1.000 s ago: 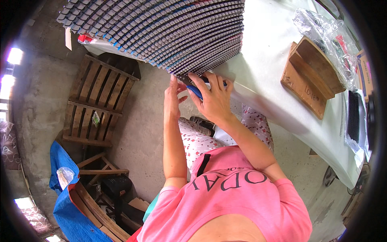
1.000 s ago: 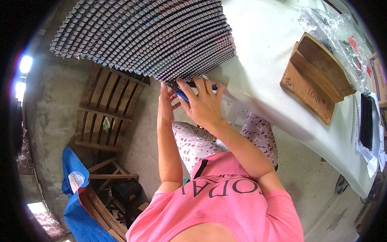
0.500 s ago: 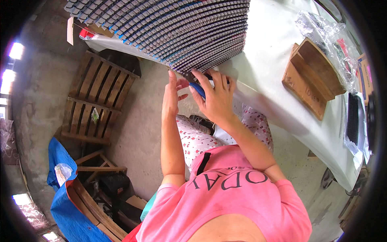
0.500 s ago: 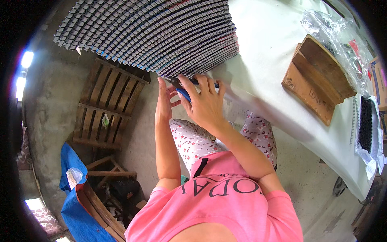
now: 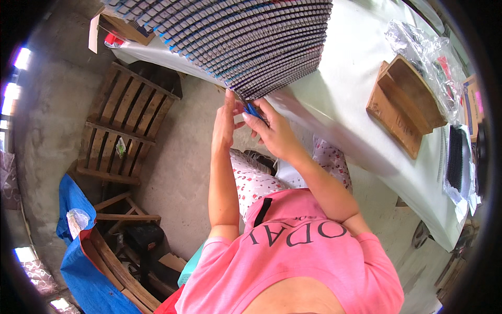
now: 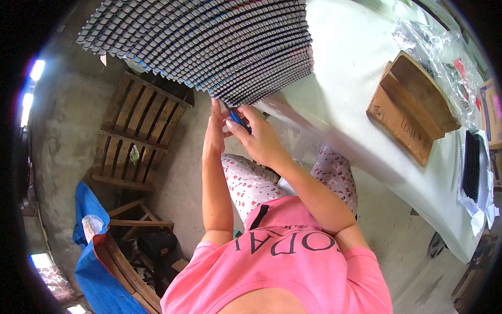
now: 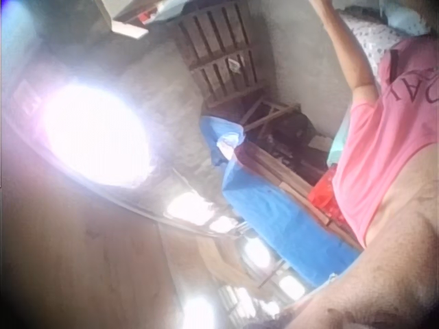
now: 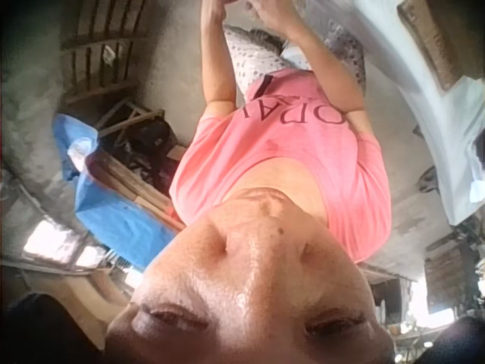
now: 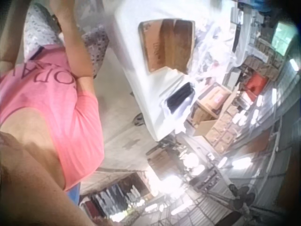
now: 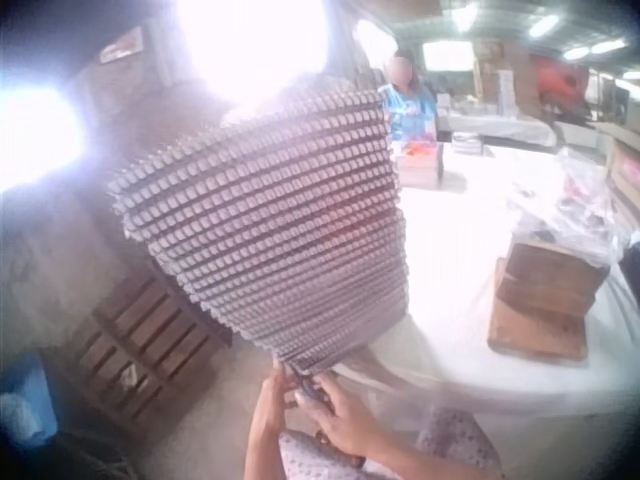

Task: The person uses a pair of blue-handled pliers to trim and bend the wire ends of spiral-bound notebooks in a large stack. They work on individual wire loops, move the stack aside, and handle small wire fragments.

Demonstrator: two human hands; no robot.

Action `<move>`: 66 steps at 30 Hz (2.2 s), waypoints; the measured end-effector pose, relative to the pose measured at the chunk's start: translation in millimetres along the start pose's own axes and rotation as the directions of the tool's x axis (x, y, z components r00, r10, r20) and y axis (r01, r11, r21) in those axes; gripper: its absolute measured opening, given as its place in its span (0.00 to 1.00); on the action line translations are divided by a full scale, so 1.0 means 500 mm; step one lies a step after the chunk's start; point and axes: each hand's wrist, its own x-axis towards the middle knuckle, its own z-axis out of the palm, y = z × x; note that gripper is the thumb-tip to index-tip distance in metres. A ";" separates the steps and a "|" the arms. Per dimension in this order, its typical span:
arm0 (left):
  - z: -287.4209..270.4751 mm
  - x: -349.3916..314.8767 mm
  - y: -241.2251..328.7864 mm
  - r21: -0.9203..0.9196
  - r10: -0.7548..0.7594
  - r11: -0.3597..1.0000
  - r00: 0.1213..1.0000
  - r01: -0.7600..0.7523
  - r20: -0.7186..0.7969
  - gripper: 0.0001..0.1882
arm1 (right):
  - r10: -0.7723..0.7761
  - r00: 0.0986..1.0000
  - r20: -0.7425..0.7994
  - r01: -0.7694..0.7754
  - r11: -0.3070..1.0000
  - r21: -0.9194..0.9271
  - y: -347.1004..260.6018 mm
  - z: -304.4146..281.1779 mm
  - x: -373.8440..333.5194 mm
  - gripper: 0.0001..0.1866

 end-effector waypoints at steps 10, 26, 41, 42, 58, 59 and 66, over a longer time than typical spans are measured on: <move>-0.017 -0.001 0.038 0.075 0.158 0.986 0.974 -0.147 -0.160 0.40 | -0.501 0.860 -0.097 0.237 0.560 -0.794 -0.023 -0.013 0.010 0.24; -0.002 0.008 0.038 -0.149 0.145 0.976 0.984 -0.160 -0.103 0.30 | 0.158 0.984 0.081 -0.169 0.973 0.155 -0.030 0.007 0.007 0.19; -0.004 -0.001 0.051 -0.149 0.243 0.955 0.965 -0.256 -0.101 0.26 | -0.423 0.904 -0.066 0.228 0.607 -0.761 -0.037 -0.009 0.015 0.21; -0.004 0.002 0.049 -0.154 0.239 0.955 0.966 -0.252 -0.097 0.26 | -0.402 0.913 -0.067 0.233 0.650 -0.723 -0.026 -0.006 0.017 0.21; -0.009 -0.003 0.078 -0.149 0.274 0.943 0.949 -0.297 -0.159 0.29 | -0.490 0.869 -0.071 0.216 0.505 -0.836 -0.059 -0.031 0.005 0.23; -0.010 -0.002 0.075 -0.154 0.268 0.944 0.951 -0.291 -0.157 0.28 | -0.495 0.866 -0.068 0.219 0.498 -0.839 -0.064 -0.033 0.004 0.23; -0.012 -0.003 0.076 -0.173 0.302 0.932 0.945 -0.320 -0.122 0.27 | -0.542 0.839 -0.053 0.247 0.466 -0.850 -0.075 -0.026 0.017 0.23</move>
